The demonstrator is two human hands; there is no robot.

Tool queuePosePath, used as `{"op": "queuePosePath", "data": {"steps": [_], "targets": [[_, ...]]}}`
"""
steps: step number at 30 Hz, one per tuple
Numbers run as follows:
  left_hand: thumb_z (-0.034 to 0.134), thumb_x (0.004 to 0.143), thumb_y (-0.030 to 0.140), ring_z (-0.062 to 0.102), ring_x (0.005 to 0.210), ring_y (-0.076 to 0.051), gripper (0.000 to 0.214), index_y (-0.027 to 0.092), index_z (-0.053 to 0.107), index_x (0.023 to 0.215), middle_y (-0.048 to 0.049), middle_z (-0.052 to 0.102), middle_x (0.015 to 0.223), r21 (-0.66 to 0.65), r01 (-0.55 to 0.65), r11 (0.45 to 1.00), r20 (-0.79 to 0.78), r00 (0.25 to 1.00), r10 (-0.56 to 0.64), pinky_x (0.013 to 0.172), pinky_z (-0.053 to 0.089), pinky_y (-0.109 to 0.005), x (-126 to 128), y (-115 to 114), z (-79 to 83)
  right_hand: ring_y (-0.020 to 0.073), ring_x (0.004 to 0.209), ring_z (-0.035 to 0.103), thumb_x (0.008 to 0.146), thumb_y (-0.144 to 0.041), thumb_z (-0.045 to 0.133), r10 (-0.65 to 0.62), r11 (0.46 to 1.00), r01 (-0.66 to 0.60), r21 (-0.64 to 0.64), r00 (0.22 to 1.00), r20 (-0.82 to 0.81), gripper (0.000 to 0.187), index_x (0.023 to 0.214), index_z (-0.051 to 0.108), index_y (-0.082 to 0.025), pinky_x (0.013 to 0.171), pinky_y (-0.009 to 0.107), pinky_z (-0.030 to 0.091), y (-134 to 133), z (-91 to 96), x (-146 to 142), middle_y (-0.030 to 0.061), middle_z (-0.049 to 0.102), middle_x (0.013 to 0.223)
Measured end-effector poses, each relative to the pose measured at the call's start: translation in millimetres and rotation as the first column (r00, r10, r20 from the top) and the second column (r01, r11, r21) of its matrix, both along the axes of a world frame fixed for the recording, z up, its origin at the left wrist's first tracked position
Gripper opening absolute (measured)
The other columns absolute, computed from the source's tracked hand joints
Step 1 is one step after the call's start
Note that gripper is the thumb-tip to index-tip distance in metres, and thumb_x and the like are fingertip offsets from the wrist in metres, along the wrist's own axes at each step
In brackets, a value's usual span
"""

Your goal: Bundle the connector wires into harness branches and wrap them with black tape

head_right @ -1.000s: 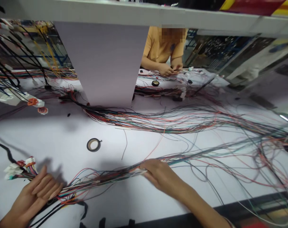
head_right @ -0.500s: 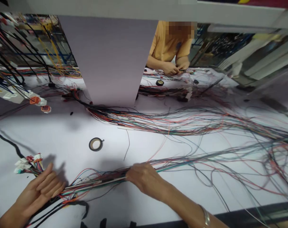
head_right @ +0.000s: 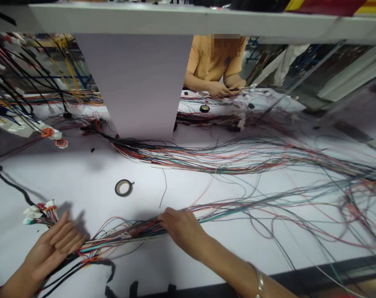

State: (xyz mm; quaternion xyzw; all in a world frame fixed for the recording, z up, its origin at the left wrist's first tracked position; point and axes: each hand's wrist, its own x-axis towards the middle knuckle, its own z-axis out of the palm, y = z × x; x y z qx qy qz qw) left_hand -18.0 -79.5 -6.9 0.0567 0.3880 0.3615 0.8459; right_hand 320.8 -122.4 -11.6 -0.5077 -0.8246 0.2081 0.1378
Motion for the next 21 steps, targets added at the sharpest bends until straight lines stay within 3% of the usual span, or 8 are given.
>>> {"op": "queuePosePath", "data": {"steps": [4,8,13,18,21], "targets": [[0.066,0.077,0.038,0.013,0.039,-0.008,0.069,0.022,0.006,0.045,0.0083,0.006,0.042,-0.004,0.017,1.000,0.017,1.000,-0.017,0.045,0.037,-0.026,0,1,0.8,0.0120,0.064,0.058,0.093,-0.019,0.044,0.034,0.997,-0.045,0.067,0.986,0.163,0.019,0.085,0.061,-0.019,0.054,0.023,0.035,4,-1.5,5,0.0008,0.060,0.075],[0.064,0.078,0.038,0.014,0.039,-0.008,0.069,0.022,0.006,0.045,0.0081,0.006,0.042,0.011,0.032,0.999,0.028,0.999,-0.032,0.045,0.038,-0.026,-1,2,0.4,0.0119,0.059,0.053,0.092,-0.011,0.038,0.069,0.982,-0.110,0.152,0.965,0.253,0.025,0.082,0.059,-0.018,0.054,0.024,0.034,0,-1.4,16,0.0013,0.058,0.075],[0.061,0.082,0.037,0.017,0.037,-0.008,0.067,0.022,0.006,0.045,0.0085,0.005,0.042,0.069,0.021,0.997,0.030,0.999,-0.024,0.045,0.037,-0.025,0,0,-2.9,0.0148,0.070,0.057,0.091,-0.008,0.036,0.091,0.954,-0.159,0.253,0.961,0.262,0.025,0.094,0.058,-0.019,0.063,0.026,0.041,-4,-2.4,22,0.0053,0.062,0.086],[0.057,0.084,0.042,0.018,0.036,-0.007,0.066,0.021,0.008,0.044,0.0086,0.007,0.040,0.125,0.034,0.992,0.063,0.997,-0.042,0.044,0.034,-0.024,1,1,-5.3,0.0179,0.074,0.060,0.096,-0.009,0.022,0.187,0.886,-0.270,0.377,0.952,0.243,0.036,0.101,0.058,-0.016,0.067,0.031,0.045,-1,-5.2,26,0.0083,0.066,0.091],[0.056,0.084,0.045,0.017,0.036,-0.007,0.066,0.021,0.009,0.045,0.0087,0.008,0.039,0.138,0.041,0.990,0.062,0.997,-0.050,0.045,0.034,-0.024,1,1,-5.8,0.0174,0.070,0.059,0.097,-0.012,0.021,0.197,0.895,-0.264,0.360,0.957,0.213,0.038,0.097,0.059,-0.017,0.064,0.030,0.045,4,-5.0,26,0.0068,0.065,0.083]]}}
